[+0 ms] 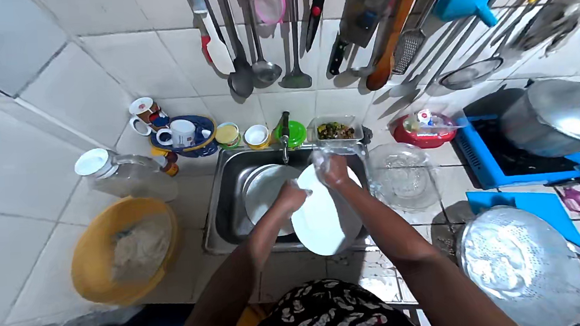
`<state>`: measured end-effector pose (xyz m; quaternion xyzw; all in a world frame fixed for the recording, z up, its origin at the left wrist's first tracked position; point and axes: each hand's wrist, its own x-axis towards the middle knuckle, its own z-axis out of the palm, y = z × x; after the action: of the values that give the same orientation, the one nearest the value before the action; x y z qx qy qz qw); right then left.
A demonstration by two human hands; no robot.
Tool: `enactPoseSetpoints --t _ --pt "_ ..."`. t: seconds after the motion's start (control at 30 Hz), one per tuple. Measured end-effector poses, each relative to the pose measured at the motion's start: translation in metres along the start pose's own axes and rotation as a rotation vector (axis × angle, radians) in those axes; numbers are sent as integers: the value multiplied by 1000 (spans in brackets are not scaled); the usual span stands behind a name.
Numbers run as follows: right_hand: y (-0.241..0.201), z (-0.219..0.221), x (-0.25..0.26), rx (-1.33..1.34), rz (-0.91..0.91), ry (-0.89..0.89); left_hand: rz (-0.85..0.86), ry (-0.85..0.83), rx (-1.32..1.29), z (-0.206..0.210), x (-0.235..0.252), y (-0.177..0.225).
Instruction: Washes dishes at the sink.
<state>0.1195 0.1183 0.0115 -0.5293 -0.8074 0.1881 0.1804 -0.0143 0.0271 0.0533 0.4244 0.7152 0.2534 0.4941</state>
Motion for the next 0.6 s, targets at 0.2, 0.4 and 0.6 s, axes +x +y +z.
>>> enactPoseSetpoints --t 0.2,0.4,0.6 --pt "18 -10 9 168 68 158 113 278 -83 21 -4 9" --pt "53 -1 22 27 284 -110 -29 239 -77 19 -12 0" --pt "1 29 -2 194 -466 173 -6 209 -68 33 -7 -2"
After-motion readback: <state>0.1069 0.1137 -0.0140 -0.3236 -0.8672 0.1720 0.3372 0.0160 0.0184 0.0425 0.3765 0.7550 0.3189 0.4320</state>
